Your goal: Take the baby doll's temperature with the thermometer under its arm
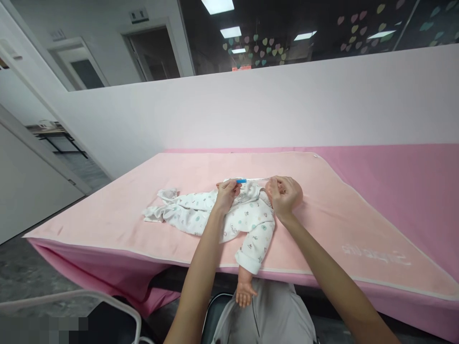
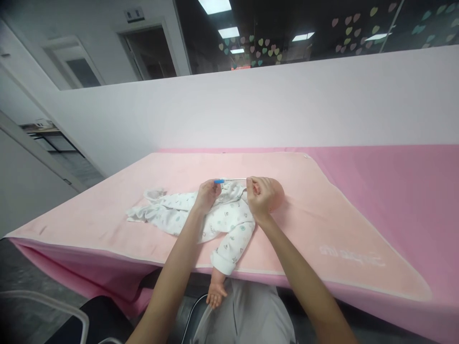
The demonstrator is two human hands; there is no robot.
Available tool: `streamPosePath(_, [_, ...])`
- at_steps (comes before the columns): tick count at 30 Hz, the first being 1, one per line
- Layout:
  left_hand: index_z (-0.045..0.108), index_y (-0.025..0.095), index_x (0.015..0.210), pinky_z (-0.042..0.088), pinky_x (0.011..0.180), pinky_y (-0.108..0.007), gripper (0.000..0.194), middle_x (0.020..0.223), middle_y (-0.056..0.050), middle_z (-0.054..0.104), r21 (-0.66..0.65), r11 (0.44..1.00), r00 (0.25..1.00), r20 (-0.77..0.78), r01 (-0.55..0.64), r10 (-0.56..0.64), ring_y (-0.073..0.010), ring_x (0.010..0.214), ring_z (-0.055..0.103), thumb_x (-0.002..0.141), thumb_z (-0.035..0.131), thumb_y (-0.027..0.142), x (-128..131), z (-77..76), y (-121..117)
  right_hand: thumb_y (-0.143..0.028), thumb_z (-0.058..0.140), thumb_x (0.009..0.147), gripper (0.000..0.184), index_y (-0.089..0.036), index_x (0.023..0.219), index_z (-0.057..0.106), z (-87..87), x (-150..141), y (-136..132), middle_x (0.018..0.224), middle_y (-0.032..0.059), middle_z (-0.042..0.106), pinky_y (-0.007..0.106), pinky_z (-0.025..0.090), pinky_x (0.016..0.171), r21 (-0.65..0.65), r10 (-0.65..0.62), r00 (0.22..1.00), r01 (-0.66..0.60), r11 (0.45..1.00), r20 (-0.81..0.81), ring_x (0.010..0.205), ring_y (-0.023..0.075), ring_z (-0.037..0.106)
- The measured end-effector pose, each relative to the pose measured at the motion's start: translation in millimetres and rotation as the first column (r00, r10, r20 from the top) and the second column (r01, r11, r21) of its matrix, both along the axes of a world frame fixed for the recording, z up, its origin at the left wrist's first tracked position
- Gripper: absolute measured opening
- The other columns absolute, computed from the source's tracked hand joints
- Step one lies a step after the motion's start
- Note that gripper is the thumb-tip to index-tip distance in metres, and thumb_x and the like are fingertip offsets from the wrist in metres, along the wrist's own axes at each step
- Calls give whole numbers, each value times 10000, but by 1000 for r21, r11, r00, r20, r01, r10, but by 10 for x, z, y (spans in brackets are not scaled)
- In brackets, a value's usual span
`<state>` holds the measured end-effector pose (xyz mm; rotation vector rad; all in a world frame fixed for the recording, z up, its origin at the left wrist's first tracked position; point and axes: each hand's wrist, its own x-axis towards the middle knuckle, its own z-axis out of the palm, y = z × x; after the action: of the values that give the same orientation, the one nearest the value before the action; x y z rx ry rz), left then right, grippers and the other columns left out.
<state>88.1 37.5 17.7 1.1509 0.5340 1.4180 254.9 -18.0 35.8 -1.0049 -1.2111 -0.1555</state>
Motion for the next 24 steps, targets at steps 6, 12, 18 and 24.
streamPosePath(6, [593,140,574,312,490,-220,359,517,24,461,11,992,992,33,122,-123,-52,468,383,598,695,484,-42,-13,-17,-297,447,858,239,-192,669,549,-111,32,42,609,0,562,303,361,714,33,-90,988,87,996,125,602,135,484])
streamPosePath(12, [540,153,488,317,509,-251,462,496,20,420,-18,997,994,-68,81,-82,-65,485,360,477,716,579,-35,46,-81,-366,367,871,315,-198,671,544,-139,22,24,670,31,589,332,352,801,-100,-94,989,106,989,113,690,163,532])
streamPosePath(18, [604,157,523,289,509,-260,495,456,24,388,15,995,982,-160,103,-99,-68,480,335,458,693,640,-49,43,-93,-399,375,851,323,-200,665,547,-124,-12,0,649,27,583,336,386,759,-125,-17,999,13,992,-34,653,166,523])
streamPosePath(24, [693,124,864,328,517,-251,566,572,-22,516,-10,984,932,-321,176,-169,-85,505,404,674,538,634,60,73,-123,-381,461,836,268,-175,727,593,102,104,-124,717,36,613,326,432,750,-21,-25,963,20,1000,-270,736,174,568])
